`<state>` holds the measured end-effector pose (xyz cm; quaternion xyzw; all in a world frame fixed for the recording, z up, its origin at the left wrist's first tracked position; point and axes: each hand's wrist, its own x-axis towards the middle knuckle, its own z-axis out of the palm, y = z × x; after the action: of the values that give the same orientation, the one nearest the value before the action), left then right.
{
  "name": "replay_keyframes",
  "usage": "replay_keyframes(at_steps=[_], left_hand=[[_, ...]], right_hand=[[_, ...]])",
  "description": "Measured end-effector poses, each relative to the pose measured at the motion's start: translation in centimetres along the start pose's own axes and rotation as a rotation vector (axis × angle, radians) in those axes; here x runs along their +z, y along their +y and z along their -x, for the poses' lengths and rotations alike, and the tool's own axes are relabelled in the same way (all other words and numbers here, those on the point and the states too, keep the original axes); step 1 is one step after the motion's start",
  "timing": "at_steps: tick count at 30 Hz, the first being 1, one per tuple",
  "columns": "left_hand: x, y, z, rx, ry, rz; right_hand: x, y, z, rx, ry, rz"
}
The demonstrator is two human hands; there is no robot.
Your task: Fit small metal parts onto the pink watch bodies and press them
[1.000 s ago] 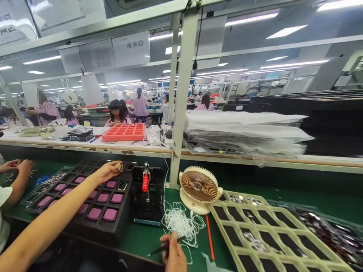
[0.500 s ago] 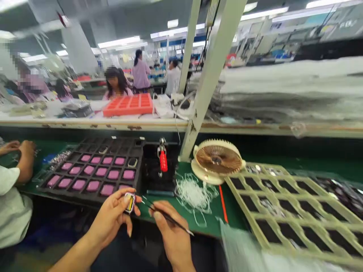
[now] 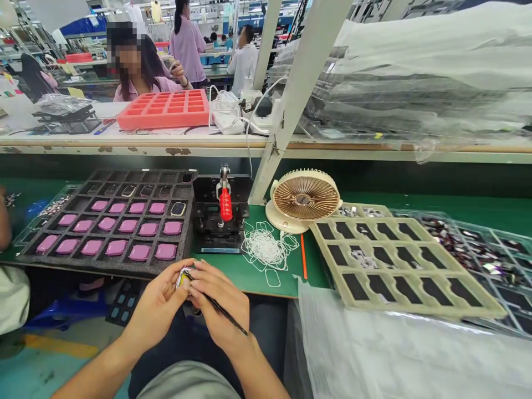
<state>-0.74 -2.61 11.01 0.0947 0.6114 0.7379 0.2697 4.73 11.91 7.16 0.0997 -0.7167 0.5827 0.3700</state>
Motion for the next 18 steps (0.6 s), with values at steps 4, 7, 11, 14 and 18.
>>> replay_keyframes(at_steps=[4,7,11,14,18], left_hand=[[0.0,0.0,0.0,-0.027,0.003,-0.059],[0.0,-0.1,0.0,-0.038,0.015,-0.082],[0.0,-0.2,-0.3,-0.038,0.003,0.023],[0.0,-0.2,-0.4,-0.095,-0.043,0.163],[0.3,-0.4,-0.2,-0.165,-0.101,0.327]], right_hand=[[-0.1,0.2,0.1,0.0,0.001,-0.006],[-0.3,0.5,0.6,-0.022,-0.012,-0.005],[-0.4,1.2,1.5,-0.061,-0.022,0.003],[-0.4,1.4,1.9,-0.043,0.059,-0.018],[-0.3,1.0,2.2,0.049,0.173,-0.04]])
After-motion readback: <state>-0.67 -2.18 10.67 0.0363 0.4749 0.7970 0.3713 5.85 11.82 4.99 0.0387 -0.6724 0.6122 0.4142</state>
